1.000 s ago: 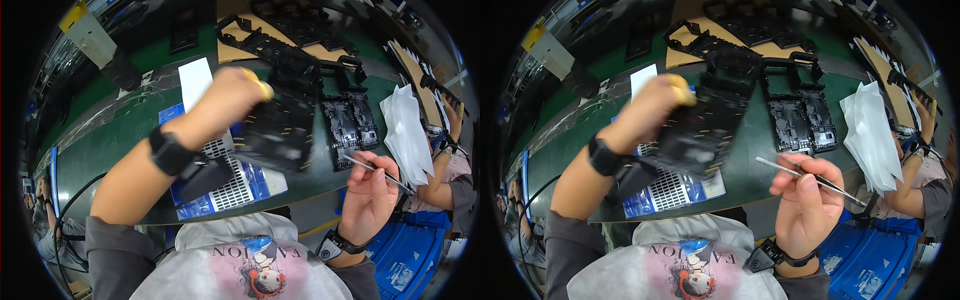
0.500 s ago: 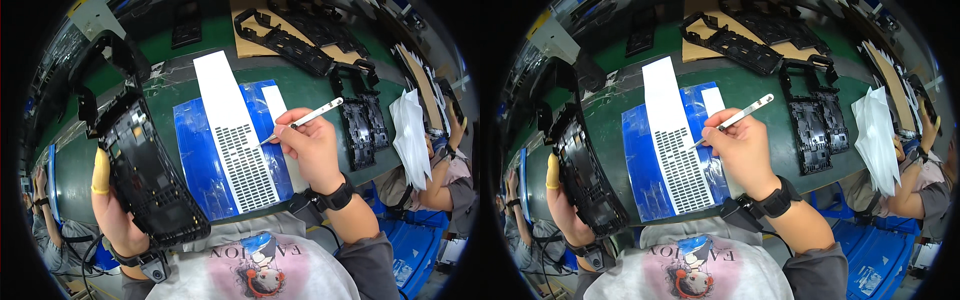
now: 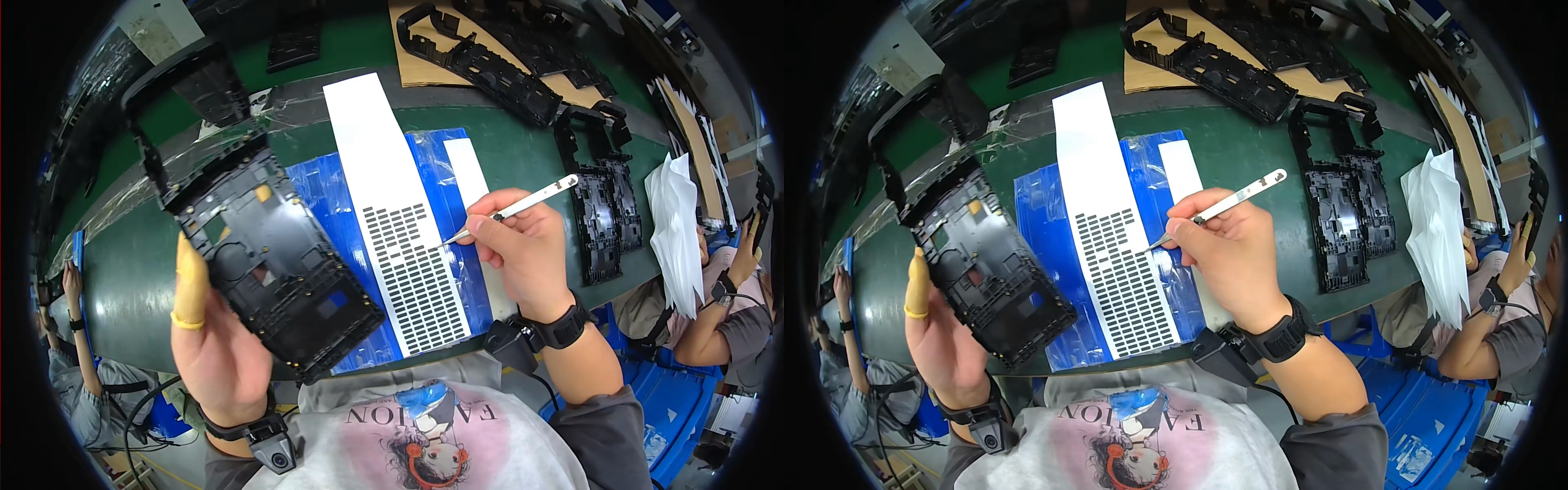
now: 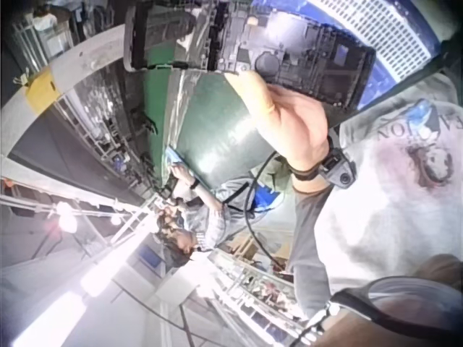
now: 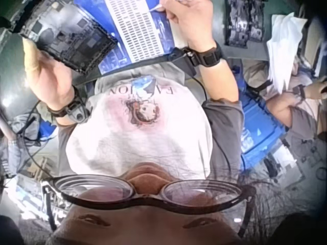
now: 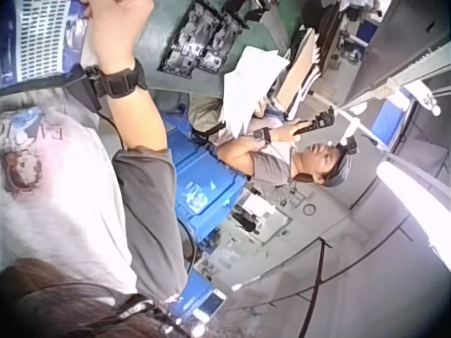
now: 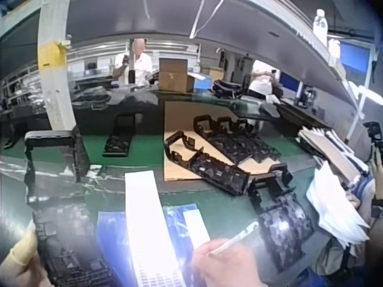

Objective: Using tweezers and manual dexterity to assemble small components into a plastic electronic housing on an assembly line.

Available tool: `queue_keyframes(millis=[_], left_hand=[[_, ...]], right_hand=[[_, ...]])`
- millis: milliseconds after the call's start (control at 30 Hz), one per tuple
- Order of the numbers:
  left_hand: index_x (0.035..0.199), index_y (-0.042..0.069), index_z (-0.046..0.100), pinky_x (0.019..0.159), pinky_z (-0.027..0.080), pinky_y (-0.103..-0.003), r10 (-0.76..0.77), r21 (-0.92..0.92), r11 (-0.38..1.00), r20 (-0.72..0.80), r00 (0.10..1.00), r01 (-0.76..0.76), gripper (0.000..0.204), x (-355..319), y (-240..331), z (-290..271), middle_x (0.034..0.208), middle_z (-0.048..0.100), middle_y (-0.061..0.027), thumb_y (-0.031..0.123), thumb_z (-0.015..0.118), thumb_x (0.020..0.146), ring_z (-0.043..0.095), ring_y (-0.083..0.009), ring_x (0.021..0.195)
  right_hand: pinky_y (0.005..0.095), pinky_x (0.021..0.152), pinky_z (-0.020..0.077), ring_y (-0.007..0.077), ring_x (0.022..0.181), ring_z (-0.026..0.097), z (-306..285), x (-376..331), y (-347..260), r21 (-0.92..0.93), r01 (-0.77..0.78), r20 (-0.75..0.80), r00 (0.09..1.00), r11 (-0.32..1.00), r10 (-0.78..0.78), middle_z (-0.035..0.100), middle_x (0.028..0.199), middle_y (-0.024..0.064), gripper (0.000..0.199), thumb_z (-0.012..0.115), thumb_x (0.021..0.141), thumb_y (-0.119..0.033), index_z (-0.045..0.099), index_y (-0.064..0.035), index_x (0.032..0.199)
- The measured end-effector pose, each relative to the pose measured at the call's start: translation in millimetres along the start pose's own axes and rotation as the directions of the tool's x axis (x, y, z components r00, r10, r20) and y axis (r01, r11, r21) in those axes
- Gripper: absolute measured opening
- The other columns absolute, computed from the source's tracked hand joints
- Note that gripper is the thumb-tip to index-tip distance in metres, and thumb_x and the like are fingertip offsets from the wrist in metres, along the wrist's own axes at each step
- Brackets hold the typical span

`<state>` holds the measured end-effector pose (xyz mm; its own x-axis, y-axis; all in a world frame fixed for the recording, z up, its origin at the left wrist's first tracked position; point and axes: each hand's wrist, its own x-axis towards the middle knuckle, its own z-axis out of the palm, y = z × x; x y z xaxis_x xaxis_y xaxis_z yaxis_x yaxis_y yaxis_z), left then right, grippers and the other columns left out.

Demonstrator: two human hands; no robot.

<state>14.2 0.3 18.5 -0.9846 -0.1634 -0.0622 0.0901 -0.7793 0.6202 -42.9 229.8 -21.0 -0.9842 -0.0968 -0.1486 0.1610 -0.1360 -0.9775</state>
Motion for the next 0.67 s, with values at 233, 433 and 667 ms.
queue_keyframes(millis=[233, 433, 667], left_hand=[[0.121, 0.005, 0.031, 0.087, 0.038, -0.034, -0.178, 0.078, 0.982, 0.041, 0.983, 0.174, 0.04, -1, -28, 10, 0.114, 0.044, -0.0106, 0.023, 0.038, 0.086, 0.046, -0.02, 0.102], [0.123, 0.005, 0.027, 0.089, 0.037, -0.036, -0.314, 0.156, 0.941, 0.067, 0.947, 0.301, 0.045, -5, -37, 27, 0.117, 0.041, -0.0114, 0.03, 0.035, 0.087, 0.043, -0.0222, 0.106], [0.126, 0.009, 0.023, 0.087, 0.039, -0.034, -0.325, -0.003, 0.945, 0.115, 0.939, 0.327, 0.043, -6, -36, 21, 0.116, 0.041, -0.01, 0.018, 0.038, 0.087, 0.044, -0.0193, 0.104]], right_hand=[[0.0193, 0.053, 0.0435, 0.0108, 0.059, 0.054, 17, -39, -31, 0.226, 0.093, 0.091, 0.989, 0.97, -0.116, 0.058, 0.072, 0.0121, 0.01, 0.054, 0.072, 0.005, 0.051, 0.0054, 0.082], [0.0195, 0.058, 0.0443, 0.0109, 0.068, 0.056, 34, -54, -25, 0.211, 0.108, 0.206, 0.967, 0.972, -0.153, 0.058, 0.077, 0.0129, 0.013, 0.056, 0.072, 0.005, 0.053, 0.0061, 0.085], [0.017, 0.052, 0.0423, 0.0085, 0.064, 0.055, 35, -62, -23, 0.202, 0.126, 0.202, 0.965, 0.971, -0.167, 0.058, 0.079, 0.0127, 0.014, 0.056, 0.072, 0.006, 0.053, 0.0055, 0.086]])
